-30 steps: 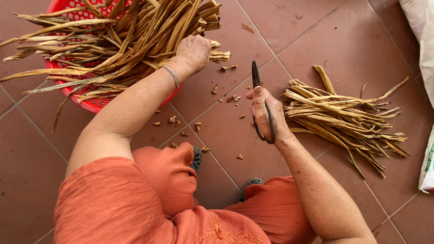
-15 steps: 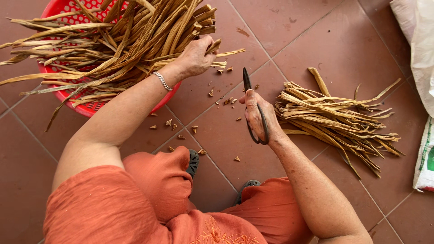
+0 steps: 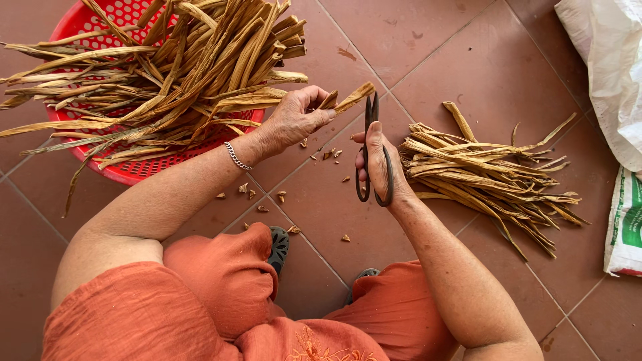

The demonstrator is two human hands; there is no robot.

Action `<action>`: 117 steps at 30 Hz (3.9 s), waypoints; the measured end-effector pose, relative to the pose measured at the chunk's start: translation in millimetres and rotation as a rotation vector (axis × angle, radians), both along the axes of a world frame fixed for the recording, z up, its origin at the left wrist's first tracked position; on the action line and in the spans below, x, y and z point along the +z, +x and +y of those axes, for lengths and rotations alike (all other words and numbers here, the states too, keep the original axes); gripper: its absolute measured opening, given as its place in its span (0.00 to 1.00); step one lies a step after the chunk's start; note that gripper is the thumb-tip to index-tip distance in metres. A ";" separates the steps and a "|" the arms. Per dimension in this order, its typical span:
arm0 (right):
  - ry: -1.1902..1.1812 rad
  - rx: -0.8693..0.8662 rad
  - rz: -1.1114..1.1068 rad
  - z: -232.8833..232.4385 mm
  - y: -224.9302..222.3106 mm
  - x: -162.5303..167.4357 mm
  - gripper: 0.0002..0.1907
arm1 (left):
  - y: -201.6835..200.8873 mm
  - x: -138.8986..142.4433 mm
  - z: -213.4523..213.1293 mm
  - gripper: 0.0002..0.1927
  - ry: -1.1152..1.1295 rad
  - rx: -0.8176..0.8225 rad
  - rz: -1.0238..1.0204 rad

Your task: The person sits on a tiled floor and uses scissors to trim the ends of dried plant stems. Trimmed pieces fall onto the floor, and the person occasionally gathers them. The stems are taken from a red basket and placed back after trimming.

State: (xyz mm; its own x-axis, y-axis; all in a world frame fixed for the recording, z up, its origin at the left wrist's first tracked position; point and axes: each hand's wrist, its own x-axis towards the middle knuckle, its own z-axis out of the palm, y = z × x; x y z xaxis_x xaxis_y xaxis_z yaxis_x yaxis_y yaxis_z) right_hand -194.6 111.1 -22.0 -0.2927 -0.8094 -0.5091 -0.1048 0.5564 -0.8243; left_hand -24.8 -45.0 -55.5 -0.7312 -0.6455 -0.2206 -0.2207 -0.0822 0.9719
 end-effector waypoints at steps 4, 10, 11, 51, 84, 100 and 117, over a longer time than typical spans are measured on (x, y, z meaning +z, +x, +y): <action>-0.029 0.037 0.054 -0.1 -1.8 2.7 0.48 | 0.3 2.4 2.5 0.11 0.087 -0.018 0.001; -0.065 0.064 0.119 0.8 0.3 7.5 0.49 | -0.6 3.6 3.9 0.11 0.124 -0.025 -0.013; -0.051 0.062 0.123 0.7 0.8 8.0 0.49 | -0.4 2.8 3.9 0.11 0.131 -0.036 -0.002; -0.019 0.207 0.458 11.9 20.4 14.8 0.49 | -25.0 2.8 9.8 0.07 0.295 0.066 0.243; -0.127 0.028 0.101 10.0 -1.4 21.0 0.46 | 0.5 42.5 -19.2 0.14 0.225 -0.046 0.087; -0.048 0.038 0.173 11.4 -7.2 14.3 0.41 | -35.9 20.3 -34.9 0.09 -0.825 -0.316 -0.912; 0.056 0.251 0.294 3.7 3.9 -0.4 0.50 | -13.4 19.7 -15.4 0.07 0.051 -0.033 0.020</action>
